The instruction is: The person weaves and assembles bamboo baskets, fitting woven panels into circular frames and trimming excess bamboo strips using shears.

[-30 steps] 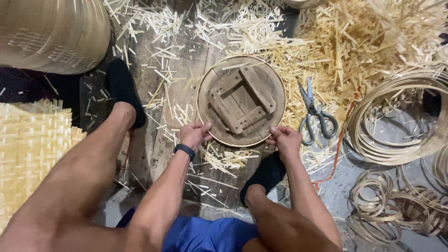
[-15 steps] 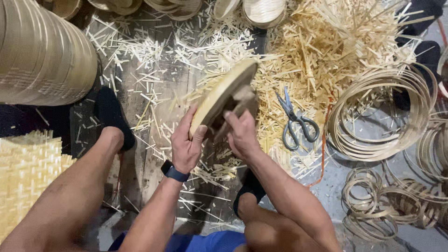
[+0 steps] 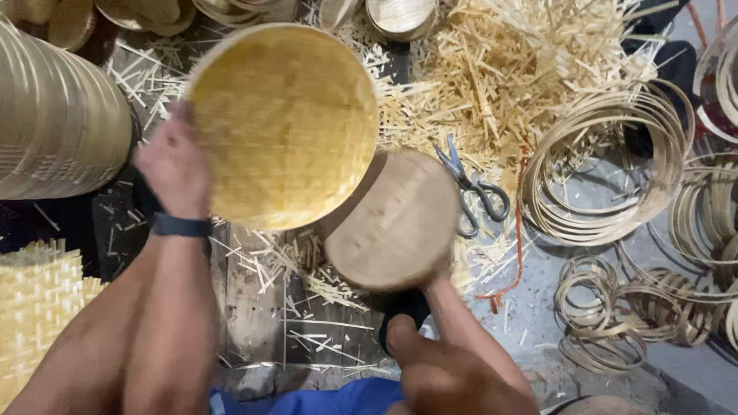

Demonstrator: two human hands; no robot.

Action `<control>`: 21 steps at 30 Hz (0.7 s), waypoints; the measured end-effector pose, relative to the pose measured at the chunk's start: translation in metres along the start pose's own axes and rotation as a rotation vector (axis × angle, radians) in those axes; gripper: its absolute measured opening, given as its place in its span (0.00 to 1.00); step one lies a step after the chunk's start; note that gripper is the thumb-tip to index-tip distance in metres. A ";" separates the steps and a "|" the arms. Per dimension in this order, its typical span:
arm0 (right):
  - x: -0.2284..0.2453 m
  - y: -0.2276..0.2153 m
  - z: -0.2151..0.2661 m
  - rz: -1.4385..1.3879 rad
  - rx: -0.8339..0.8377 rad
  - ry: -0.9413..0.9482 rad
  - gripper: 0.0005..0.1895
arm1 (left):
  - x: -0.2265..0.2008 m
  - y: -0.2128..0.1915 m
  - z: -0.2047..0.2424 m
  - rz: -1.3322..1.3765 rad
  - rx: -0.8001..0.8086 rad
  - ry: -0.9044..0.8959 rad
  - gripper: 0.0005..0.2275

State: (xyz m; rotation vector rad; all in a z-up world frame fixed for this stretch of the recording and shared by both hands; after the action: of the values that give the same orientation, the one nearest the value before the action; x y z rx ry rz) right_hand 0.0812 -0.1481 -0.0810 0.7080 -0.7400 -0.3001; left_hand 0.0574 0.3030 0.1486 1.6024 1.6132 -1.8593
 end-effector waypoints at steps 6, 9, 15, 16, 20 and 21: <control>-0.042 0.028 -0.019 0.062 0.097 0.061 0.34 | 0.066 0.035 -0.016 0.062 0.214 -0.143 0.24; -0.031 0.013 -0.003 0.207 0.007 0.061 0.35 | 0.109 0.072 0.000 0.030 0.268 -0.247 0.31; 0.009 -0.016 0.049 1.397 -0.285 -0.266 0.21 | 0.056 0.108 0.027 -0.176 0.212 0.098 0.25; 0.014 0.000 0.055 1.490 -0.268 -0.422 0.17 | 0.011 0.105 0.052 -0.235 0.065 0.436 0.23; 0.023 0.036 0.063 1.696 -0.245 -0.710 0.06 | -0.033 0.216 0.220 -0.314 0.987 0.314 0.27; 0.026 0.038 0.062 1.712 -0.264 -0.695 0.06 | -0.066 0.211 0.251 -0.104 0.852 0.517 0.34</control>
State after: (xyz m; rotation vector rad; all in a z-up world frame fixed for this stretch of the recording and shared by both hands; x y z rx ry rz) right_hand 0.0564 -0.1626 -0.0097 -0.4728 -1.6560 0.9660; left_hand 0.0919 -0.0083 0.0324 2.5390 1.0786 -2.5381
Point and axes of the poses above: each hand's wrist, its own z-axis away from the middle knuckle, its own y-axis out of the palm, x = y × z, the point moved 9 cm from there along -z, towards the middle knuckle, and after that the axes turned 7 degrees about z, right-handed, at the moved point
